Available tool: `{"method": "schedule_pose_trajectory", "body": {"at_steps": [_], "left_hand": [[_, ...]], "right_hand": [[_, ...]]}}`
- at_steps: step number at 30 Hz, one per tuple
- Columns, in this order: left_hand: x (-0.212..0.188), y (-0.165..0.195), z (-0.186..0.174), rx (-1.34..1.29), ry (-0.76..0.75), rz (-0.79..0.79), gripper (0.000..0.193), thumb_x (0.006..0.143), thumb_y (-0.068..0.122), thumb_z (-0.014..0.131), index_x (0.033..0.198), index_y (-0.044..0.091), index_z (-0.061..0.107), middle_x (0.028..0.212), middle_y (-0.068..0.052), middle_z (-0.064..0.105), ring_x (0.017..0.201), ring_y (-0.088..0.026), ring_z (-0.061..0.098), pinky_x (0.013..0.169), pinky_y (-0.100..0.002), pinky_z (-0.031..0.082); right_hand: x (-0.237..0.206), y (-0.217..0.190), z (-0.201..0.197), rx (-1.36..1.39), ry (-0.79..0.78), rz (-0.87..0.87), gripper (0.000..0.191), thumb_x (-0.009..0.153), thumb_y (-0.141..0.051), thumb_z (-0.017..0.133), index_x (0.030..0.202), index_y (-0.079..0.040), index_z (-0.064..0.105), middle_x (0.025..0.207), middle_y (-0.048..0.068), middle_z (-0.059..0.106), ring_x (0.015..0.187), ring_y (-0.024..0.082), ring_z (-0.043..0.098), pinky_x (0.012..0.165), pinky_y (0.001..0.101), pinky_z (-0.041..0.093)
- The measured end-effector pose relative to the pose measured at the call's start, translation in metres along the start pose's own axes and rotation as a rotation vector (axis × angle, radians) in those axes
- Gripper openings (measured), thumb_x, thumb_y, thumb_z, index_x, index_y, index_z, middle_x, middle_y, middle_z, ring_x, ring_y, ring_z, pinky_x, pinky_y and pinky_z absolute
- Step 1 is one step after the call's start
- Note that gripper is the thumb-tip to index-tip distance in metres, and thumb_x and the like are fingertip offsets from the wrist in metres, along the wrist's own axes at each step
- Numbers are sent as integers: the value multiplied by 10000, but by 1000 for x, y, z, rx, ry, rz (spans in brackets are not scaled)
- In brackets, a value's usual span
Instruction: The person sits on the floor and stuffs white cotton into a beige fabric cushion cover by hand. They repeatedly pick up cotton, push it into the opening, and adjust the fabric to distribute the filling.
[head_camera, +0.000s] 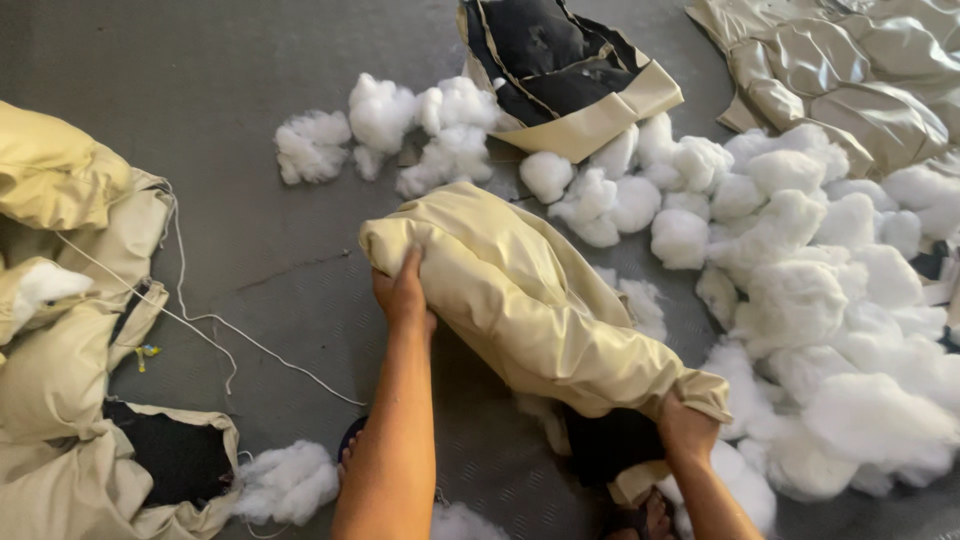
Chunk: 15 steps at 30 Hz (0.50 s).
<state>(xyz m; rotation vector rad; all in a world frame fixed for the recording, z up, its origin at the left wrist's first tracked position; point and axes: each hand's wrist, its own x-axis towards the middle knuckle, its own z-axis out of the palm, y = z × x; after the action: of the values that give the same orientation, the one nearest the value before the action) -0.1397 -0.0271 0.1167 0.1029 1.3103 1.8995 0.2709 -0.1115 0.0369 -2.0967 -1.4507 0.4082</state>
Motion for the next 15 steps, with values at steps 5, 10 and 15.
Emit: {"method": "schedule_pose_trajectory", "body": {"at_steps": [5, 10, 15], "left_hand": [[-21, -17, -14, -130, -226, 18, 762, 825, 48, 719, 1505, 76, 375, 1420, -149, 549, 1274, -289, 584, 1059, -438, 530], [-21, -24, -21, -252, -331, -64, 763, 895, 359, 688, 1530, 111, 344, 1470, -145, 512, 1328, -303, 540, 1098, -475, 488], [-21, -27, -43, -612, -266, -509, 1042, 800, 899, 309, 1544, 170, 324, 1512, -168, 472, 1363, -377, 477, 1084, -562, 415]], "right_hand": [[34, 33, 10, 250, -56, 377, 293, 940, -180, 650, 1129, 43, 615, 1092, 213, 690, 939, 349, 662, 838, 484, 519], [53, 62, -1, 829, -166, 871, 383, 961, -215, 694, 1266, -23, 566, 1185, 124, 673, 1048, 275, 677, 945, 448, 550], [66, 83, -27, 1279, -82, 853, 313, 1028, -315, 648, 1283, -147, 581, 1259, 33, 682, 1148, 221, 660, 1018, 433, 539]]}}
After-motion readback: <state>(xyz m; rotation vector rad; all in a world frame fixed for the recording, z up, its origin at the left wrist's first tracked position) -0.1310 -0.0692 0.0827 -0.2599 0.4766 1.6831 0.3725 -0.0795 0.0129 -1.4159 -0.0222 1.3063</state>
